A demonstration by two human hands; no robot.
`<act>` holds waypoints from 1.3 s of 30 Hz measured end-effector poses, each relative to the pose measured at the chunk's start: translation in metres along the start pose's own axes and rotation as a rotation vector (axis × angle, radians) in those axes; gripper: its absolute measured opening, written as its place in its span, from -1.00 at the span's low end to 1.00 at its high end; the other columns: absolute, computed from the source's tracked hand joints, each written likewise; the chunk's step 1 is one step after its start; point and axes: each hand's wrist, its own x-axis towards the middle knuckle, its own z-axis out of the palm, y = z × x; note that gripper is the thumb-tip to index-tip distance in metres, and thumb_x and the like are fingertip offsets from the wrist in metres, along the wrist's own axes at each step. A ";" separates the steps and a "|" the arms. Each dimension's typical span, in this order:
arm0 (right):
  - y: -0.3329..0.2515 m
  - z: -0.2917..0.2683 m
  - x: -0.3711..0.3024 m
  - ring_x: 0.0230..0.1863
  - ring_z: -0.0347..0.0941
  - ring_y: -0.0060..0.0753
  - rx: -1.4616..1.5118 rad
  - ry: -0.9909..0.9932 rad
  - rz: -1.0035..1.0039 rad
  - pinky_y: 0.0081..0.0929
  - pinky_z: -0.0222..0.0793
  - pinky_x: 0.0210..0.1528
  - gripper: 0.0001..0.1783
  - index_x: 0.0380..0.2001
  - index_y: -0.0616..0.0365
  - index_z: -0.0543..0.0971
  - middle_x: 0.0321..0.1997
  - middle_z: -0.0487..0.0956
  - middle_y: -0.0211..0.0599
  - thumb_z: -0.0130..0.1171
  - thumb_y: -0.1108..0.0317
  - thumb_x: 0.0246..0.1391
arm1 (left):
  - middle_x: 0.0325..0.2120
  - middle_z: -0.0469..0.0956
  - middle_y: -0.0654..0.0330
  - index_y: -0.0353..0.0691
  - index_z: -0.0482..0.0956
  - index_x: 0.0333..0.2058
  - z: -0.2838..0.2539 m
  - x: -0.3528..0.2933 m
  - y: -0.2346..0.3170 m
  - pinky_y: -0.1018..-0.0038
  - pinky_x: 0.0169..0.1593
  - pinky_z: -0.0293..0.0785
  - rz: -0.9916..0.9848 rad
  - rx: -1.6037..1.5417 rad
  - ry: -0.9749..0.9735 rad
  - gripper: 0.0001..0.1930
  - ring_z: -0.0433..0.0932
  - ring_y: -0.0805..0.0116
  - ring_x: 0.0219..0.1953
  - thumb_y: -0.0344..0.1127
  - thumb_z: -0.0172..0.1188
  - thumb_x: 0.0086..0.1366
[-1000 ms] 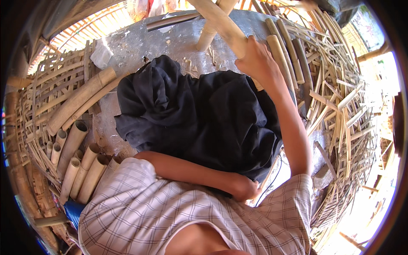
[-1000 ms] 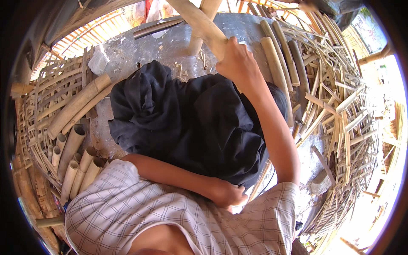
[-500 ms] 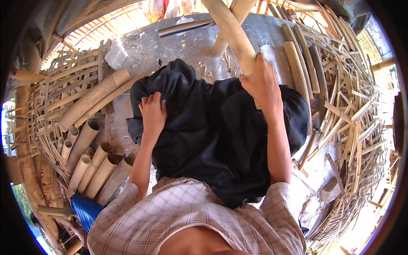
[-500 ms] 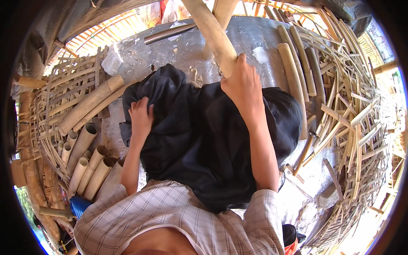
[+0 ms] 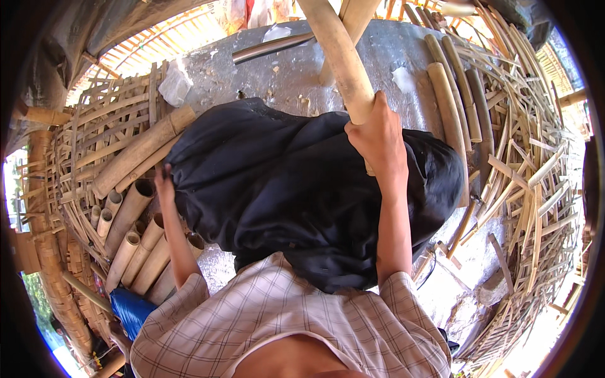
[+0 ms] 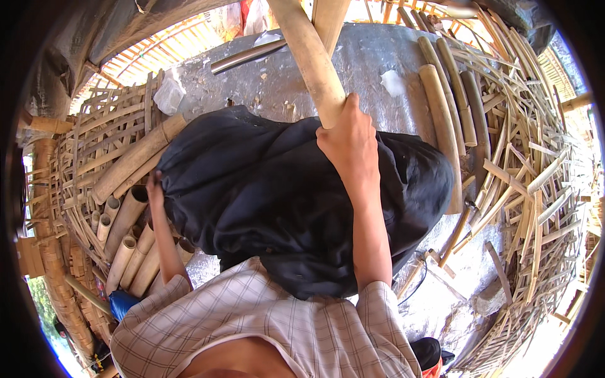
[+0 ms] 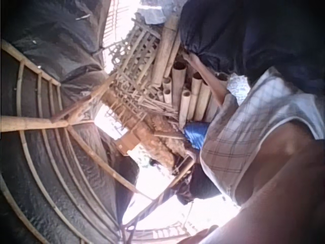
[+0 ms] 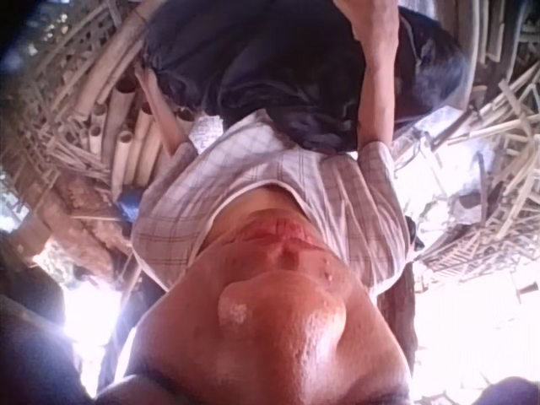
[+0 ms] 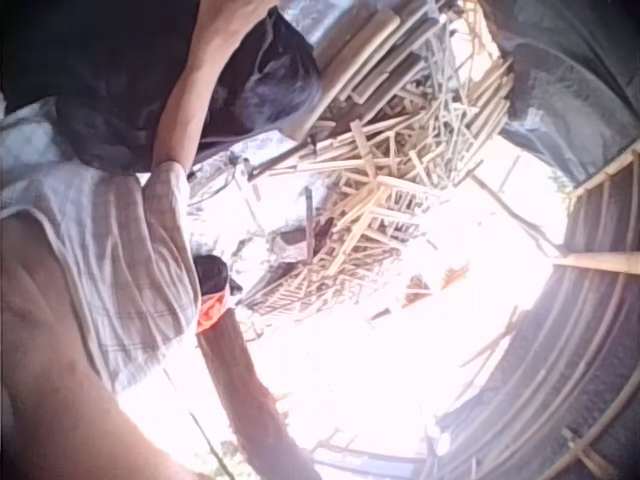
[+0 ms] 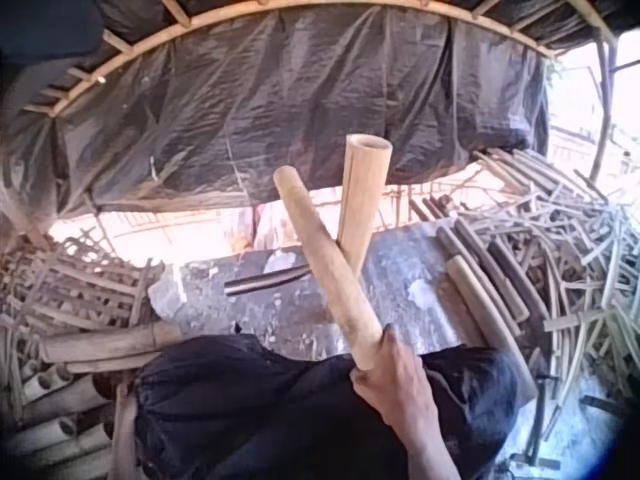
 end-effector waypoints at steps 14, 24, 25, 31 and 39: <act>0.007 -0.008 0.006 -0.09 0.60 0.44 0.079 -0.026 0.033 0.14 0.54 -0.02 -0.54 -0.10 0.39 0.43 -0.24 0.67 0.35 0.36 0.45 -0.06 | -0.35 0.56 0.19 -0.29 0.44 0.02 -0.097 -0.136 0.025 0.37 -0.21 0.56 -0.510 0.061 -0.387 -0.70 0.62 0.31 -0.27 -0.50 0.18 0.33; 0.015 -0.004 0.006 -0.09 0.60 0.46 0.062 0.003 0.025 0.16 0.54 0.00 -0.52 -0.08 0.38 0.45 -0.24 0.66 0.37 0.36 0.45 -0.08 | -0.02 0.56 -0.10 -0.25 0.55 0.04 0.074 -0.028 0.218 0.22 0.11 0.46 0.720 0.387 -0.150 -0.59 0.55 -0.12 0.08 -0.29 0.42 0.27; 0.012 -0.003 0.005 -0.09 0.60 0.46 0.079 -0.011 0.029 0.16 0.54 0.00 -0.52 -0.08 0.38 0.44 -0.24 0.66 0.38 0.36 0.45 -0.08 | -0.02 0.56 -0.10 -0.26 0.57 0.00 0.080 -0.003 0.203 0.22 0.10 0.47 0.698 0.288 -0.165 -0.62 0.55 -0.15 0.08 -0.28 0.43 0.27; 0.010 0.008 0.003 -0.11 0.60 0.47 0.080 -0.011 0.006 0.17 0.54 -0.01 -0.48 -0.08 0.38 0.40 -0.26 0.65 0.36 0.38 0.45 -0.10 | -0.24 0.66 -0.10 -0.28 0.59 -0.08 0.101 0.096 0.163 0.26 0.01 0.53 0.545 0.205 -0.420 -0.66 0.64 -0.17 -0.11 -0.18 0.38 0.31; 0.019 0.015 0.001 -0.10 0.58 0.49 0.093 0.060 -0.016 0.18 0.53 -0.03 -0.41 0.03 0.42 0.39 -0.26 0.64 0.38 0.37 0.47 -0.08 | 0.06 0.60 -0.07 -0.20 0.46 0.15 0.076 0.064 0.347 0.17 0.22 0.49 0.735 0.039 -0.177 -0.45 0.58 -0.01 0.18 -0.13 0.40 0.27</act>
